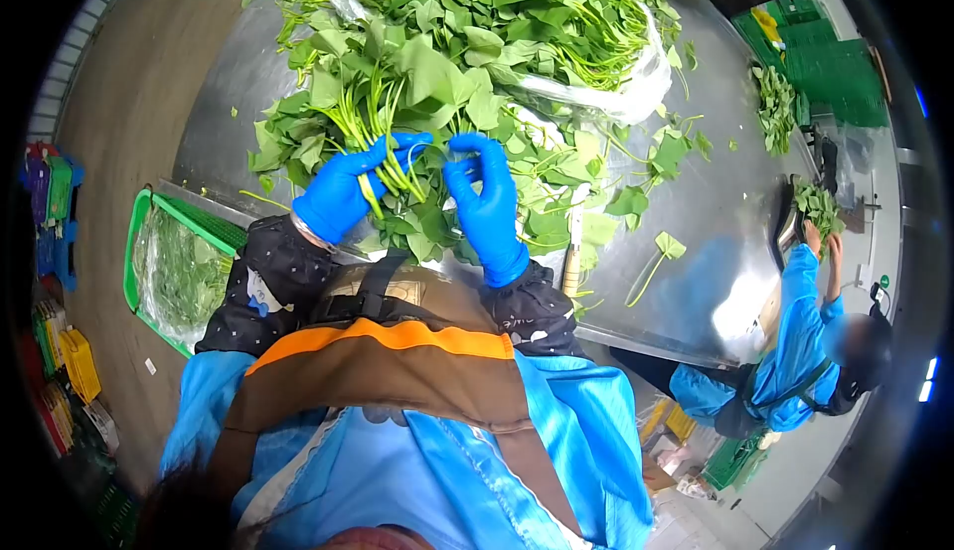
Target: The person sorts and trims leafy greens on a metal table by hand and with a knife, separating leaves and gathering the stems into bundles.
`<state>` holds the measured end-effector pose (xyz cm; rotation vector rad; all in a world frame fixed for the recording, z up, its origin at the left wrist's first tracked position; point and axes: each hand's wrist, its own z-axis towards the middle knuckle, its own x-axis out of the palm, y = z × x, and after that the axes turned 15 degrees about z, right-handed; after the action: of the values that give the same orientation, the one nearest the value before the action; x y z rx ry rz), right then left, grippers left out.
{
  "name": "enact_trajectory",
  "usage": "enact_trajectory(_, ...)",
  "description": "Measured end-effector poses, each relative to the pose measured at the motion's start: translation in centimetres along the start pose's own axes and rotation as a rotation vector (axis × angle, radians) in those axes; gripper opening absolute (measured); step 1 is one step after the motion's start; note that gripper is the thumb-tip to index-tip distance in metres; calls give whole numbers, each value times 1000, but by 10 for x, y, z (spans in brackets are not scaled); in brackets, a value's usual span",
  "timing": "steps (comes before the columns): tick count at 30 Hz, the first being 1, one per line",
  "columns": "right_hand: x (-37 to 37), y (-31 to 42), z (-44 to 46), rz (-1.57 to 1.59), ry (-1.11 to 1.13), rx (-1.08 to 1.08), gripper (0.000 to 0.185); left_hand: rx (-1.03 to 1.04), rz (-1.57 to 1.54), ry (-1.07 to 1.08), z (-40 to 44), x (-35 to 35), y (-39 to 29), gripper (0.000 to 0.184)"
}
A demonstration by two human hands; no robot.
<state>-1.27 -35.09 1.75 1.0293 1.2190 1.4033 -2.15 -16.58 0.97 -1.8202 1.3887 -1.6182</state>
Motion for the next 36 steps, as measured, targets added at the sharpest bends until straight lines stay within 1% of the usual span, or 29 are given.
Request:
enact_trajectory(1, 0, 6, 4, 38, 13, -15, 48, -4, -29, -2, 1, -1, 0, 38)
enact_trajectory(3, 8, 17, 7, 102, 163, 66, 61, -5, -28, 24, -3, 2, -3, 37)
enact_trajectory(4, 10, 13, 9, 40, 308, 47, 65, -13, -47, 21, -1, -2, 3, 37)
enact_trajectory(5, 14, 7, 9, 10, 388, 119, 58, -17, -64, 16, 2, -6, 9, 37)
enact_trajectory(6, 14, 9, 8, -28, 369, 149, 51, -29, -84, 13, 5, -14, 12, 35)
enact_trajectory(7, 16, 14, 7, -65, 354, 178, 45, -99, -161, 23, -3, -5, 2, 35)
enact_trajectory(9, 13, 14, 1, -249, 444, 184, 33, -4, 62, -209, 0, -12, 4, 37)
enact_trajectory(10, 11, 13, -7, -341, 483, 190, 27, 77, -36, -200, 5, -22, -4, 37)
enact_trajectory(11, 9, 8, -19, -377, 595, 141, 24, 142, -21, -159, 8, -32, -13, 37)
enact_trajectory(13, 3, -6, -41, -449, 826, 31, 19, 152, -27, -178, 9, -35, -27, 37)
enact_trajectory(15, -19, -9, -39, -460, 771, 124, 20, 144, 65, -205, 9, -36, -34, 38)
enact_trajectory(16, -29, 1, -30, -655, 728, 171, 27, 115, 173, -267, 5, -27, -38, 37)
enact_trajectory(17, -36, 12, -26, -753, 628, 81, 37, 86, 279, -328, 0, -15, -41, 37)
enact_trajectory(19, -34, 40, -15, -606, 479, 293, 35, 38, 296, -392, 0, -5, -27, 35)
enact_trajectory(21, -27, 27, -9, -470, 341, 13, 36, 24, 405, -363, -1, 2, -11, 34)
enact_trajectory(22, -21, 21, -7, -401, 269, -124, 37, 23, 405, -372, -4, 12, -7, 32)
enact_trajectory(23, -13, 22, -6, -338, 275, -46, 38, 0, 454, -392, -5, 20, -3, 32)
enact_trajectory(25, 4, 24, -4, -209, 286, 109, 39, 85, 714, -301, -11, 25, 9, 27)
enact_trajectory(26, 12, 21, -9, -85, 231, 267, 41, 107, 737, -239, -12, 24, 26, 21)
enact_trajectory(27, 15, 27, -14, 62, 252, 504, 44, 133, 762, -177, -15, 24, 41, 17)
enact_trajectory(28, 18, 32, -20, 146, 221, 538, 46, -28, 743, -129, -20, 31, 39, 19)
enact_trajectory(29, 21, 34, -25, 230, 188, 569, 48, -76, 778, -72, -22, 36, 39, 21)
enact_trajectory(30, 20, 14, -32, 315, 124, 510, 48, -121, 815, -12, -23, 41, 38, 25)
enact_trajectory(32, 16, 9, -38, 304, 62, 476, 41, 9, 990, 129, -22, 48, 46, 32)
enact_trajectory(33, 10, 7, -41, 297, 29, 459, 38, -14, 984, 151, -18, 48, 57, 36)
enact_trajectory(34, -1, 3, -41, 261, 19, 511, 36, -32, 978, 179, -11, 45, 72, 39)
enact_trajectory(35, -12, 2, -41, 279, 14, 500, 34, -48, 970, 217, -4, 55, 76, 43)
enact_trajectory(36, -24, 3, -43, 291, 0, 487, 33, 48, 952, 222, -2, 69, 79, 47)
